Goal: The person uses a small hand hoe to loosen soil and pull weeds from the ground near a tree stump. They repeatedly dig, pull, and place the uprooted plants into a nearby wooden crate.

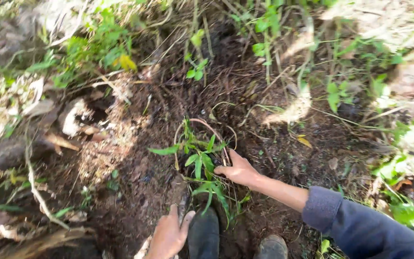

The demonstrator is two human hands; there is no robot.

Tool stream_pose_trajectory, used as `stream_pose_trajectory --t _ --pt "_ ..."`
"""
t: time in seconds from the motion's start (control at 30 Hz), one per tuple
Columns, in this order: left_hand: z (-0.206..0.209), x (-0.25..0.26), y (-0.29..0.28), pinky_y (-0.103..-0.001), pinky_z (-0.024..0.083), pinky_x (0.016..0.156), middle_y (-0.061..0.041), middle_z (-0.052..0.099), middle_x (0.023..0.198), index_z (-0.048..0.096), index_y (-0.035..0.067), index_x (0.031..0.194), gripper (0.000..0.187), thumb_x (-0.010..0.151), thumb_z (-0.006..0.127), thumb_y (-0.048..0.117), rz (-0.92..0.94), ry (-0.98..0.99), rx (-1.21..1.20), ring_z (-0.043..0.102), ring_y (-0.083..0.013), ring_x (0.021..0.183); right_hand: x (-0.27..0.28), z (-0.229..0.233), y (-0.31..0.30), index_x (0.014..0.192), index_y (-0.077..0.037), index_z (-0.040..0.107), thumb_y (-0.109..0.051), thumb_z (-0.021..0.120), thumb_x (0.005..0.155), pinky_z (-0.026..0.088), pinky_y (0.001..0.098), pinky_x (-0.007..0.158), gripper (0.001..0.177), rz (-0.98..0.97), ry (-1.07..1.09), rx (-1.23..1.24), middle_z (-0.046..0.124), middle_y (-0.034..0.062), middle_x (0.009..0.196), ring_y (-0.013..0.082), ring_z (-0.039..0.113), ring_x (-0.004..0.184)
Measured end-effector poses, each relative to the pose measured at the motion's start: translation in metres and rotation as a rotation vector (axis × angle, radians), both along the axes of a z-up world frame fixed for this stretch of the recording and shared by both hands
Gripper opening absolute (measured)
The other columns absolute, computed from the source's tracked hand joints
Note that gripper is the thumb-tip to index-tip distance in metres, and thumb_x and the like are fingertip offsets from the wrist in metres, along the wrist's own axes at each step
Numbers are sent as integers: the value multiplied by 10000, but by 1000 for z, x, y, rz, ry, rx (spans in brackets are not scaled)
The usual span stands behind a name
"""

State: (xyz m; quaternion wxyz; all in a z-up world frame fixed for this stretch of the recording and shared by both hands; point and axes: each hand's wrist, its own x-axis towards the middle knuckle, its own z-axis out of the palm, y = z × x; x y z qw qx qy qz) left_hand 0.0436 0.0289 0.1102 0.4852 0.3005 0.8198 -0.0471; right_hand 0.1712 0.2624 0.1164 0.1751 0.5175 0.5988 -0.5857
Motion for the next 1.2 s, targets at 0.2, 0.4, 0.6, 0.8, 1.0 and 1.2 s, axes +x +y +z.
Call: stream_pose_trajectory --t 0.2,0.4,0.6,0.8,1.0,1.2 --pt "51 -5 61 -352 582 511 -73 712 754 386 50 1361 528 1042 394 471 -94 90 176 646 -191 559 29 78 29 1599 -215 242 -302 651 876 297 495 1241 835 -124 140 -78 343 40 1653 262 377 1499" --pt "122 35 135 -353 529 483 -114 700 733 448 16 1282 339 1062 433 274 -126 0 335 636 -227 538 85 101 56 1593 -194 284 -217 695 870 458 230 529 832 -359 280 -83 669 115 1215 84 497 613" --pt "165 97 194 -316 466 478 -39 618 749 528 29 1127 383 1091 348 365 -304 -72 376 549 -142 561 179 90 63 1611 -118 210 -229 590 920 291 292 786 796 -560 334 -15 495 101 1301 141 344 973" --pt "151 139 228 -282 420 433 -52 623 802 501 34 1204 318 1103 377 309 -376 -127 300 526 -121 547 227 120 51 1474 -83 441 -219 501 985 339 386 966 511 -777 320 8 477 109 1292 230 430 1139" --pt "185 239 300 -496 584 715 -257 705 759 602 -66 1137 414 1019 443 298 -1007 31 947 747 -376 712 310 236 32 1522 -6 411 -444 784 792 364 662 1125 929 -1048 259 386 418 312 1500 494 397 1412" --pt "228 398 331 -481 591 585 -199 700 655 584 -49 1176 539 946 461 423 -810 -498 598 741 -325 565 492 135 25 1451 96 417 -370 520 972 355 564 730 677 -1505 312 573 486 300 1026 392 446 875"
